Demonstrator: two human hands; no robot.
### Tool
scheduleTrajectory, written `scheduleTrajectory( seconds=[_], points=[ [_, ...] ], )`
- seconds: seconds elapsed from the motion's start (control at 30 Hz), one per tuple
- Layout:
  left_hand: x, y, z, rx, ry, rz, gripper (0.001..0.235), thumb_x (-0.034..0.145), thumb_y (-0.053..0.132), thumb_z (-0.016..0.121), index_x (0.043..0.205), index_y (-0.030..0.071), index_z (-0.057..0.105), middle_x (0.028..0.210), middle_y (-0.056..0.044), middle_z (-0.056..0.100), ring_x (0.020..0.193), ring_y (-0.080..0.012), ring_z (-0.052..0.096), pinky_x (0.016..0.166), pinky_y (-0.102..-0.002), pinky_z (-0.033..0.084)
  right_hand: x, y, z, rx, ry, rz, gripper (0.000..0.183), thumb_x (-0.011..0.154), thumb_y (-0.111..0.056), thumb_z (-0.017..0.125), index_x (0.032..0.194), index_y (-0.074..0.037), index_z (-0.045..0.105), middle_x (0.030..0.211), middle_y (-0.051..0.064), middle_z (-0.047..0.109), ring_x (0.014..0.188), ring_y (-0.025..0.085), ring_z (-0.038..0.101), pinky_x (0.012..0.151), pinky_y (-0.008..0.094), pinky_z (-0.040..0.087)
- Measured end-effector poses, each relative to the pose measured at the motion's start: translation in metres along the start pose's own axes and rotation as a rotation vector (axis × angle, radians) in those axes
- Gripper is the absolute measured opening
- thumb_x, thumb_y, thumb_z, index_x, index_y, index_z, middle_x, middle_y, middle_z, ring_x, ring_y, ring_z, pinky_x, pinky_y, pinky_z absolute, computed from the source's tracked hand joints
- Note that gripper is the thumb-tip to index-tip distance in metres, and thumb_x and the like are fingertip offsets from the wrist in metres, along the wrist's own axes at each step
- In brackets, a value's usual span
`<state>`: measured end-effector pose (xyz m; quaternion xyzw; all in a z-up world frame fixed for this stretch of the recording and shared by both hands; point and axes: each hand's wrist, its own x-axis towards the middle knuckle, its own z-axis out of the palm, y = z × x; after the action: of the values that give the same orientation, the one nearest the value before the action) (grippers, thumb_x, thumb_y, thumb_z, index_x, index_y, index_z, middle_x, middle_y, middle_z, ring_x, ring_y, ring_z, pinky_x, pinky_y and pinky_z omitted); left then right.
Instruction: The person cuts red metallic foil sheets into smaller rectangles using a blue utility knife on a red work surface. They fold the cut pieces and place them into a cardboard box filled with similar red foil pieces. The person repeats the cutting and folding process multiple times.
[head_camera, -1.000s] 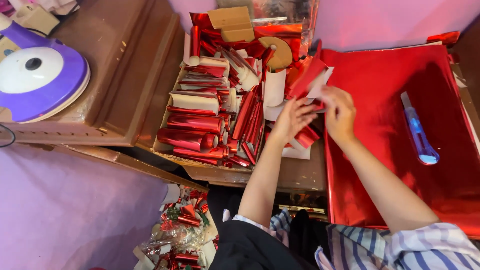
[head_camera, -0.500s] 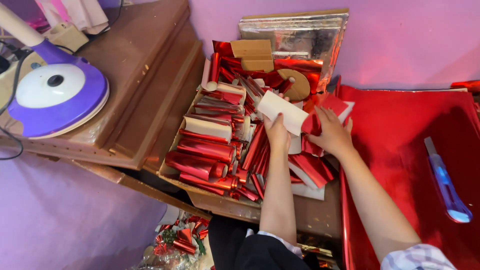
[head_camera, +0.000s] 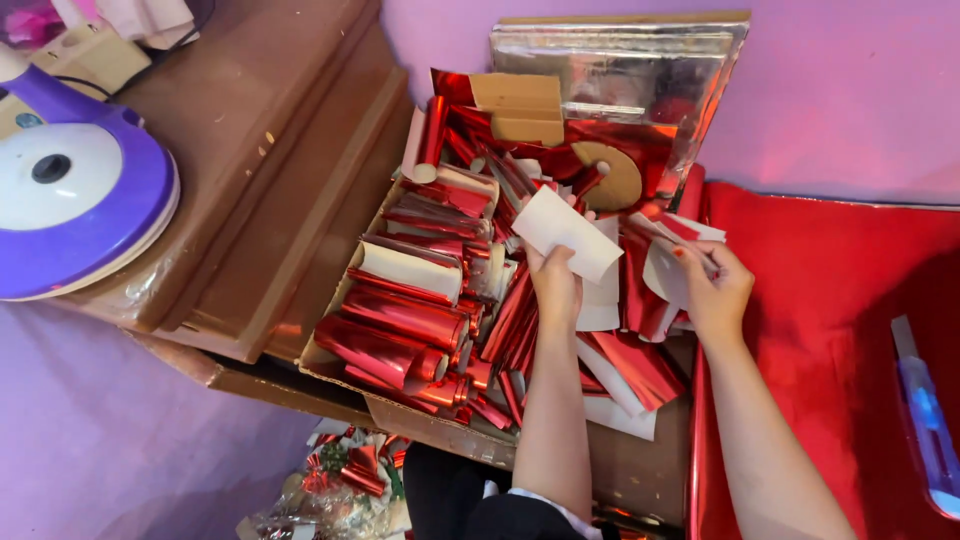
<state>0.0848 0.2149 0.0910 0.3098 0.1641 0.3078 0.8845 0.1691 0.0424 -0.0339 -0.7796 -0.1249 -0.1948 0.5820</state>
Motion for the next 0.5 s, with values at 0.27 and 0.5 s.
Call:
scheduleTrajectory(
  seconds=[0.27, 0.5],
  points=[
    [0.036, -0.034, -0.038, 0.083, -0.222, 0.078, 0.099, 0.086, -0.016, 0.045, 0.167, 0.035, 0.017, 0.146, -0.019, 0.057, 0.123, -0.0289, 0.062, 0.107, -0.045, 0.050, 0.017, -0.021, 0.000, 0.343, -0.007, 0.196, 0.011, 0.110, -0.012, 0.065, 0.115, -0.015, 0.074, 0.098, 0.003, 0.072, 0.095, 0.008, 0.063, 0.092, 0.032, 0.054],
    [0.021, -0.014, -0.031, -0.163, -0.421, -0.113, 0.079, 0.098, 0.009, 0.063, 0.167, 0.025, 0.029, 0.136, -0.023, 0.060, 0.106, -0.0248, 0.067, 0.097, -0.038, 0.056, 0.024, -0.025, -0.021, 0.870, -0.055, 0.202, 0.029, 0.105, -0.036, 0.070, 0.114, -0.014, 0.054, 0.082, 0.007, 0.053, 0.054, 0.015, 0.048, 0.058, 0.032, 0.044]
  ],
)
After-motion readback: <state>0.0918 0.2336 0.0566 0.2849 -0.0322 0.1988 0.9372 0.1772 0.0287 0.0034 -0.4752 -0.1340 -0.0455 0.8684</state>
